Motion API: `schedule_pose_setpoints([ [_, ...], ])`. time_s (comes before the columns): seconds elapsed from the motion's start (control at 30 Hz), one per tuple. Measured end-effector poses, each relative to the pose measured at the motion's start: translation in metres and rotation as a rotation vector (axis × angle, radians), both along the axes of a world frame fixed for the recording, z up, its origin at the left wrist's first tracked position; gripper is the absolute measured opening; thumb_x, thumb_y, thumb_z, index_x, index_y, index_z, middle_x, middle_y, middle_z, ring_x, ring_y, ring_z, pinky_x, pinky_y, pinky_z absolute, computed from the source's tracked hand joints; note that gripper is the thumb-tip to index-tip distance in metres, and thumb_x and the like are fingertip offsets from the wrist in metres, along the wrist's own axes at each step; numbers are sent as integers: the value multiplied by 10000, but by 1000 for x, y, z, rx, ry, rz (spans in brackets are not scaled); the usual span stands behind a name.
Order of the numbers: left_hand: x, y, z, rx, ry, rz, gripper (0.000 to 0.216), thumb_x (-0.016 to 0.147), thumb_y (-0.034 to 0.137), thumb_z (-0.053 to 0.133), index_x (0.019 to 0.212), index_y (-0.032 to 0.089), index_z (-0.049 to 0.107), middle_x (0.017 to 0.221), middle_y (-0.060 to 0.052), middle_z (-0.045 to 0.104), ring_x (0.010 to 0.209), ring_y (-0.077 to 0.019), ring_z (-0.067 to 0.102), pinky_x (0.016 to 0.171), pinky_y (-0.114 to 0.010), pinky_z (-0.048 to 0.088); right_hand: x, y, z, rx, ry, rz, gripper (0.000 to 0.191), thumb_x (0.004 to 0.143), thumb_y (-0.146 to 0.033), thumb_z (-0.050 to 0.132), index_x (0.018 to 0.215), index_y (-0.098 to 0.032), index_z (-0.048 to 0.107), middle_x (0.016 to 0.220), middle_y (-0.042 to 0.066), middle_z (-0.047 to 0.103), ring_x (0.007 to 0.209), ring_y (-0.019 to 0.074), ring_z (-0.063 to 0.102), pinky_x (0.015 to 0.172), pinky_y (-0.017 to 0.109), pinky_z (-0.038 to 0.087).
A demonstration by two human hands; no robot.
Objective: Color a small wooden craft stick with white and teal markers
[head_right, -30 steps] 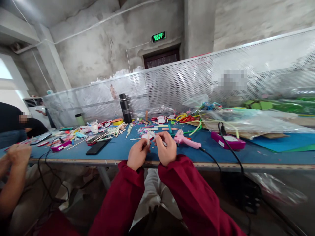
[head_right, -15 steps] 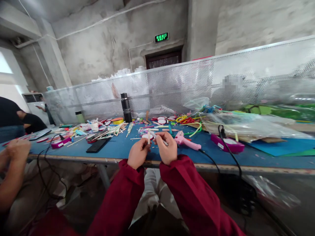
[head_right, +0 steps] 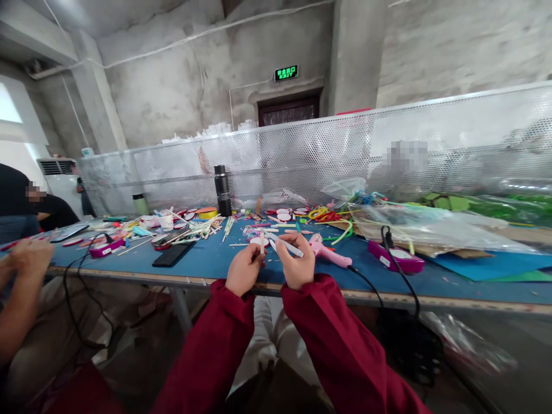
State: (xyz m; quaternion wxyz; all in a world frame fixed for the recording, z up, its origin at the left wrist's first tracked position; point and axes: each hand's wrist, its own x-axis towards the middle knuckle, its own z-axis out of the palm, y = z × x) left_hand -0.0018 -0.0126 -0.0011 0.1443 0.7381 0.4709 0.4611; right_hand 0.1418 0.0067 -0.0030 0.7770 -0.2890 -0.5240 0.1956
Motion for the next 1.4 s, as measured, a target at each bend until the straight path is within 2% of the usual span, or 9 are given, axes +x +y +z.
schedule_pose_setpoints([
  [0.17,0,-1,1,-16,5,-11,124,922,215,526,989,244,626,809,13,703,808,-159,632,739,-250,445,-2,0,3,4,79,-2,208,752,-351,733,843,-209,611,683,-24,594,578,131,529,541,270,431],
  [0.33,0,-1,2,-17,-15,-21,118,916,214,530,977,238,629,781,15,696,785,-162,627,733,-256,445,-2,2,3,-23,30,85,251,799,-433,732,852,-201,652,703,10,666,614,160,607,583,296,477],
  [0.5,0,-2,3,-27,-7,-22,119,936,247,512,971,231,625,803,5,700,790,-164,630,741,-260,447,-3,0,4,-11,17,83,315,873,-511,658,909,-200,691,736,22,704,634,172,644,618,315,510],
  [0.73,0,-1,3,-28,8,-28,122,941,258,505,977,227,617,808,7,696,801,-158,633,738,-253,456,-1,3,-3,-33,-24,32,295,772,-463,764,888,-204,685,766,21,692,626,164,610,574,300,495],
  [0.9,0,11,-1,-126,-117,-144,96,913,250,530,952,213,609,778,8,673,695,-146,634,635,-244,476,-1,5,-3,-28,36,-15,251,795,-450,732,788,-223,627,638,-7,632,574,166,568,547,306,464],
  [1.0,4,20,1,-190,-242,-220,61,899,245,543,892,200,584,722,15,649,604,-135,614,583,-243,491,-5,8,4,-22,115,46,279,788,-460,731,742,-229,581,624,-6,642,553,165,583,548,313,476],
  [1.1,12,25,6,-188,-267,-240,43,892,234,555,874,196,566,710,15,644,589,-127,610,570,-235,494,-9,10,15,-41,183,102,330,794,-509,703,742,-243,517,603,-17,643,522,166,598,542,322,506],
  [1.23,20,26,9,-203,-247,-235,62,912,240,534,873,192,543,704,16,643,572,-114,601,574,-228,491,-8,10,21,-34,137,86,286,798,-489,700,818,-235,569,678,-3,671,615,184,653,595,328,536],
  [1.4,19,17,0,-204,-187,-229,41,902,239,543,885,204,556,752,13,669,619,-121,622,604,-228,498,-2,9,7,-54,87,73,288,780,-467,747,849,-206,644,799,36,697,733,208,681,673,350,547],
])
